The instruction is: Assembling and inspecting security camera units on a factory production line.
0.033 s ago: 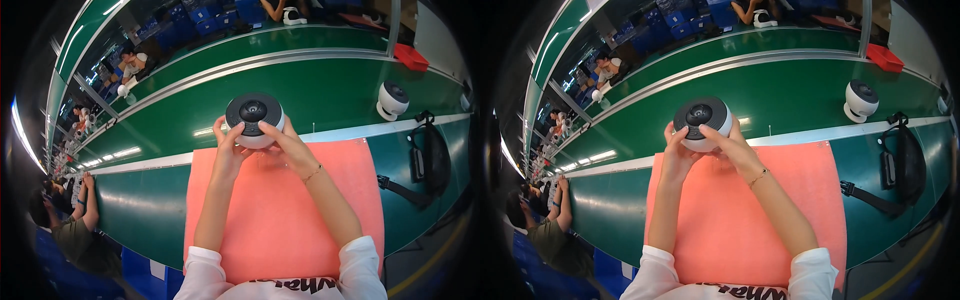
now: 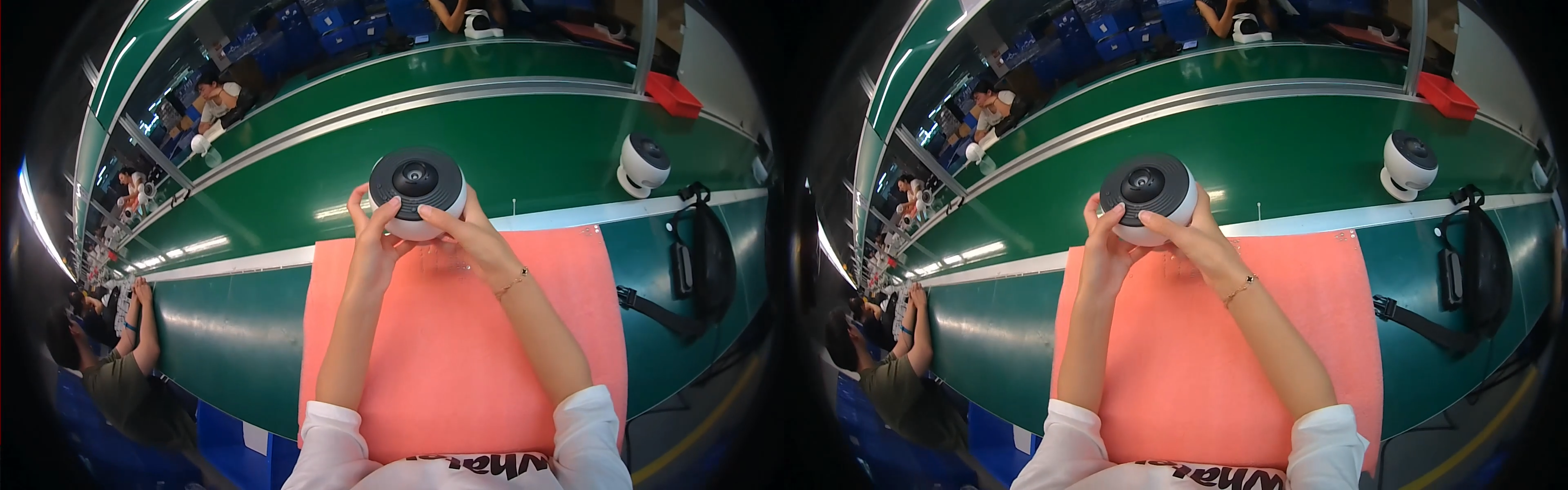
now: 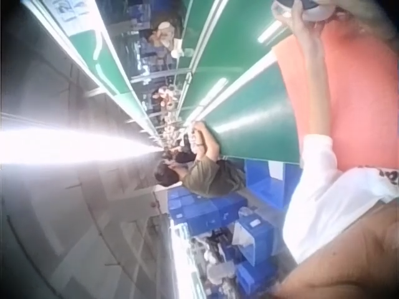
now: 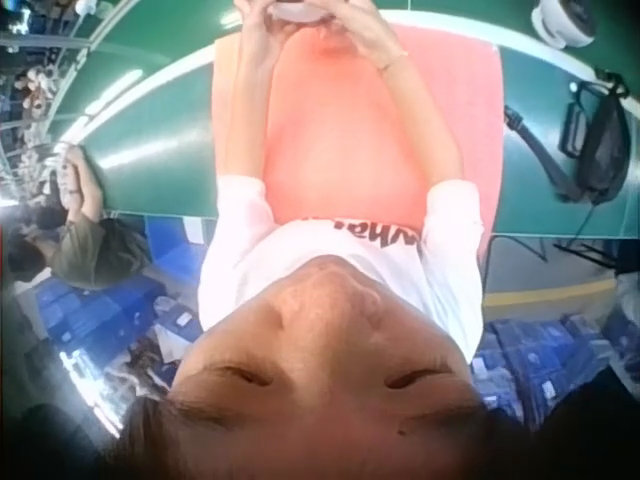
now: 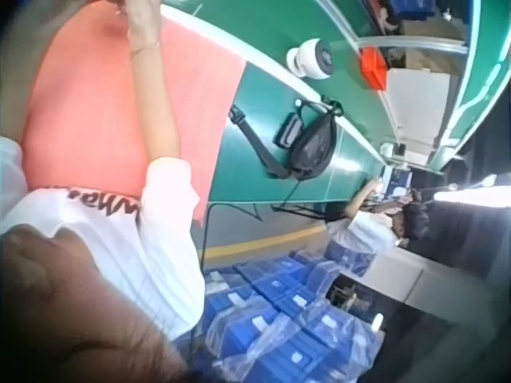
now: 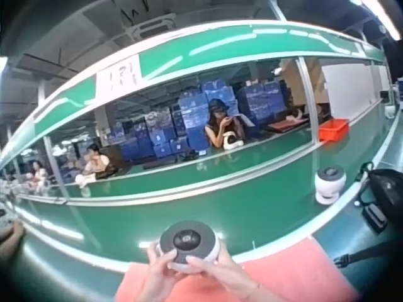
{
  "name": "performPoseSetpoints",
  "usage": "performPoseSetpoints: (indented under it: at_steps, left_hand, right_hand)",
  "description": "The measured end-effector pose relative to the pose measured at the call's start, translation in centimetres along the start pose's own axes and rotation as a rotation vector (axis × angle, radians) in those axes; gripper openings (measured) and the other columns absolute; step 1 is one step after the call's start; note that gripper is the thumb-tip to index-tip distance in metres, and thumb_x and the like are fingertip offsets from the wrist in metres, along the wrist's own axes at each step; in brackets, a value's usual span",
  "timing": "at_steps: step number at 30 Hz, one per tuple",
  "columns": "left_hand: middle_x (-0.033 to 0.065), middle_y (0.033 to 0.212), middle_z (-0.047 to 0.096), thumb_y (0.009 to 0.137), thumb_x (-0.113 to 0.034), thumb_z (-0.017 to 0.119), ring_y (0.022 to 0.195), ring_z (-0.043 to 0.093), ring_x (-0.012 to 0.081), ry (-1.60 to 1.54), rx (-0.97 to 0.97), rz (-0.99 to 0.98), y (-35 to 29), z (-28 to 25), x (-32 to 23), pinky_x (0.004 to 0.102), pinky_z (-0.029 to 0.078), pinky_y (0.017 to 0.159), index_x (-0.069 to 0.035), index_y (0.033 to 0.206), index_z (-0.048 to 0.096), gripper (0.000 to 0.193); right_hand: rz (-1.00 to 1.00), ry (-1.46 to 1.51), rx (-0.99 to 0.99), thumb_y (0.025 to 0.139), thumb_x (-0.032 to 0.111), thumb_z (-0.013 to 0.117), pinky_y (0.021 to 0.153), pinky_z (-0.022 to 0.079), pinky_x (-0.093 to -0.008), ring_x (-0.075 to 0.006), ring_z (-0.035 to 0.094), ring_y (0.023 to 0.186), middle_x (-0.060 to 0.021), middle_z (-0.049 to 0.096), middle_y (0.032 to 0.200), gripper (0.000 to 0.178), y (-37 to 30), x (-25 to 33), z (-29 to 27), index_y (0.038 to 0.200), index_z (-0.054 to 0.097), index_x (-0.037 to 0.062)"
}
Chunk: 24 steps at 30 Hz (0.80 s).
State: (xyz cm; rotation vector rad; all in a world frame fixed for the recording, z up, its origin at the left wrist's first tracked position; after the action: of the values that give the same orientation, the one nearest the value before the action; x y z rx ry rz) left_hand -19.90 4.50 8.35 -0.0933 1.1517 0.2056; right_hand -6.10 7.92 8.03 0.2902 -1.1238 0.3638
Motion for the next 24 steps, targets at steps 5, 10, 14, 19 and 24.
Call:
performPoseSetpoints:
  at_steps: [5, 10, 14, 19, 24]
  left_hand:
    - [0.0214, 0.124, 0.039, 0.079, -0.027, 0.063, 0.11, 0.051, 0.0328, 0.008, 0.034, 0.082, 0.5, -0.6, 0.2, 0.0461, 0.05, 0.083, -0.017, 0.13, 0.017, 0.069]
    - [0.0217, 0.125, 0.038, 0.079, -0.028, 0.063, 0.112, 0.049, 0.0334, 0.006, 0.021, 0.07, 0.7, -0.6, 1.0, 0.0447, 0.05, 0.084, -0.017, 0.131, 0.016, 0.071]
    - [0.0153, 0.126, 0.042, 0.081, -0.034, 0.061, 0.111, 0.052, 0.0302, -0.001, -0.02, -0.152, -0.2, -0.8, 0.4, 0.0468, 0.051, 0.084, -0.016, 0.126, 0.027, 0.06]
    - [0.0141, 0.13, 0.04, 0.087, -0.04, 0.055, 0.118, 0.047, 0.0323, -0.051, 0.135, -0.438, -2.4, -4.3, 1.6, 0.0505, 0.053, 0.084, -0.014, 0.128, 0.03, 0.055]
    - [0.0202, 0.134, 0.029, 0.08, -0.037, 0.068, 0.123, 0.039, 0.0329, 0.069, 0.398, -0.37, -5.1, -5.0, 3.4, 0.0493, 0.046, 0.091, -0.015, 0.137, -0.002, 0.093]
  right_hand:
    - [-0.009, -0.045, 0.019, 0.073, 0.023, 0.075, 0.079, 0.049, -0.0311, -0.0211, 0.049, 0.11, -0.0116, 0.042, 0.123, 0.086, 0.6, -0.7, -0.3, 0.138, 0.021, 0.0057]
    - [-0.038, -0.073, 0.005, 0.072, 0.025, 0.076, 0.081, 0.049, -0.0317, -0.0226, 0.048, 0.111, -0.0131, 0.041, 0.124, 0.088, 0.3, -0.4, -0.5, 0.137, 0.021, 0.0034]
    - [-0.114, -0.284, 0.012, 0.067, 0.035, 0.08, 0.087, 0.049, -0.0369, -0.029, 0.044, 0.12, -0.0168, 0.038, 0.129, 0.099, -0.3, -0.5, -1.0, 0.137, 0.019, -0.0008]
    - [0.123, -0.94, 0.245, 0.054, 0.04, 0.086, 0.087, 0.048, -0.035, -0.0279, 0.05, 0.116, -0.0216, 0.038, 0.136, 0.11, -3.0, 3.8, -1.8, 0.14, 0.026, 0.0036]
    - [-0.152, -1.214, 0.437, 0.049, 0.039, 0.088, 0.103, 0.034, -0.0385, -0.0345, 0.032, 0.129, -0.0195, 0.035, 0.136, 0.115, -5.3, 2.9, -1.6, 0.141, 0.027, 0.007]
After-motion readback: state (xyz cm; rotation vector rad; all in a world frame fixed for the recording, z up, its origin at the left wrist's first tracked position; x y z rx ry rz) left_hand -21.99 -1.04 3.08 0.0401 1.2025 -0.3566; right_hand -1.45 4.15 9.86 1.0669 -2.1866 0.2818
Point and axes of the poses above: each hand's wrist, its own y-axis towards the middle knuckle, its own z-axis out of the palm, x = y × z, the point moved 1 cm from there along y, towards the middle knuckle
